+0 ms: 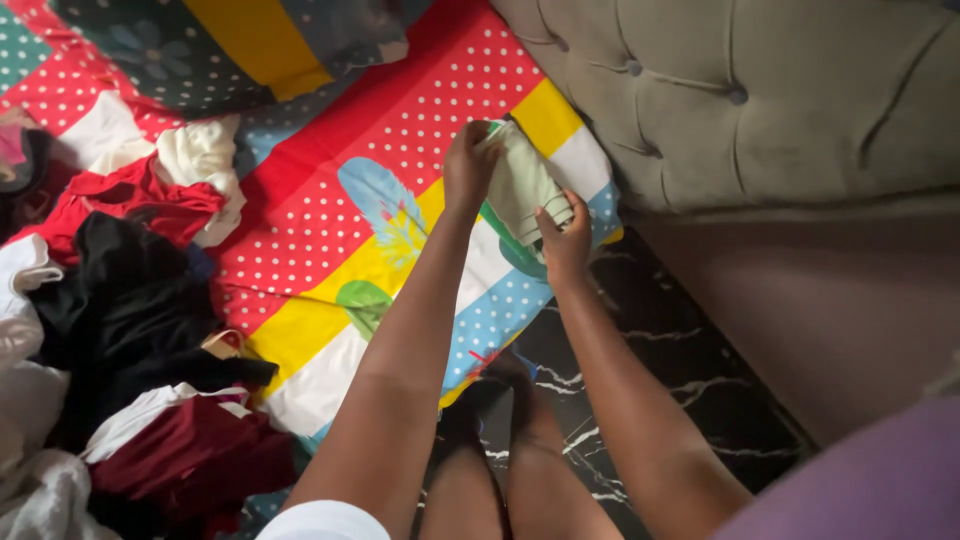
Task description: The person is folding various items of clothing from a pile on a bed.
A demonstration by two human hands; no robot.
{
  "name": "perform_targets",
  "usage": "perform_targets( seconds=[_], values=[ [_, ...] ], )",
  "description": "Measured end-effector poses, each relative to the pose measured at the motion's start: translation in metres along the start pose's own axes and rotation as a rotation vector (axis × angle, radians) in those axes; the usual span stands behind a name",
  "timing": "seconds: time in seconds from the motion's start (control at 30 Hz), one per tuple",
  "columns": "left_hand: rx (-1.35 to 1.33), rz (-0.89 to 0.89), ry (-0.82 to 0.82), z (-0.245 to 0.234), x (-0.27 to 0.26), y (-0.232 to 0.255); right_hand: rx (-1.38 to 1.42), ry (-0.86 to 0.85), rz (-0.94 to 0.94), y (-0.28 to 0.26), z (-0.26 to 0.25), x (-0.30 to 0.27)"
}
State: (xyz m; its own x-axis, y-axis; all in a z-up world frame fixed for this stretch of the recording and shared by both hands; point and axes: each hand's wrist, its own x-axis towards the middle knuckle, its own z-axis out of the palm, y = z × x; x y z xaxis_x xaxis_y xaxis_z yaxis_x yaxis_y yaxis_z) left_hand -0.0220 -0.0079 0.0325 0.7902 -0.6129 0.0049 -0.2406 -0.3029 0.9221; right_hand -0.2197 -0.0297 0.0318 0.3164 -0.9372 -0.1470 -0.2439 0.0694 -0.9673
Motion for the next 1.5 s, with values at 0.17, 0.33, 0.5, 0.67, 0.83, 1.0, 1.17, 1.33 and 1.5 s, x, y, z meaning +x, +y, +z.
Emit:
perform_targets(
  seconds=[0.17, 0.33, 0.5, 0.67, 0.83, 1.0, 1.17, 1.33, 1.5],
  values=[
    [0.427, 0.427, 0.033, -0.015, -0.016, 0.050, -0.539, 0.117, -0.362, -0.043, 0.009, -0.015],
    [0.559, 0.693, -0.327, -0.012, -0.017, 0.049, -0.834, 0.092, -0.655, -0.046, 0.033, -0.012],
    [0.807, 0.667, -0.232, 0.001, -0.018, 0.006, -0.994, -0.071, -0.624, -0.013, 0.037, 0.003],
    [0.735, 0.644, -0.228, 0.003, -0.011, 0.001, -1.079, -0.052, -0.612, 0.001, 0.046, 0.004],
    [0.650, 0.683, -0.267, 0.010, -0.004, -0.025, -1.118, 0.027, -0.645, 0.024, 0.053, 0.009],
    [0.751, 0.698, -0.217, 0.011, -0.009, 0.004, -1.065, -0.083, -0.601, 0.012, 0.040, 0.006],
    [0.750, 0.612, -0.122, -0.011, -0.054, 0.043, -1.073, -0.150, -0.564, -0.016, 0.034, -0.004],
    [0.658, 0.468, -0.213, 0.005, -0.057, 0.005, -1.162, -0.171, -0.627, -0.001, 0.027, 0.001],
    [0.878, 0.443, -0.295, -0.015, -0.077, 0.053, -1.034, -0.281, -0.520, -0.036, 0.024, -0.004]
  ],
)
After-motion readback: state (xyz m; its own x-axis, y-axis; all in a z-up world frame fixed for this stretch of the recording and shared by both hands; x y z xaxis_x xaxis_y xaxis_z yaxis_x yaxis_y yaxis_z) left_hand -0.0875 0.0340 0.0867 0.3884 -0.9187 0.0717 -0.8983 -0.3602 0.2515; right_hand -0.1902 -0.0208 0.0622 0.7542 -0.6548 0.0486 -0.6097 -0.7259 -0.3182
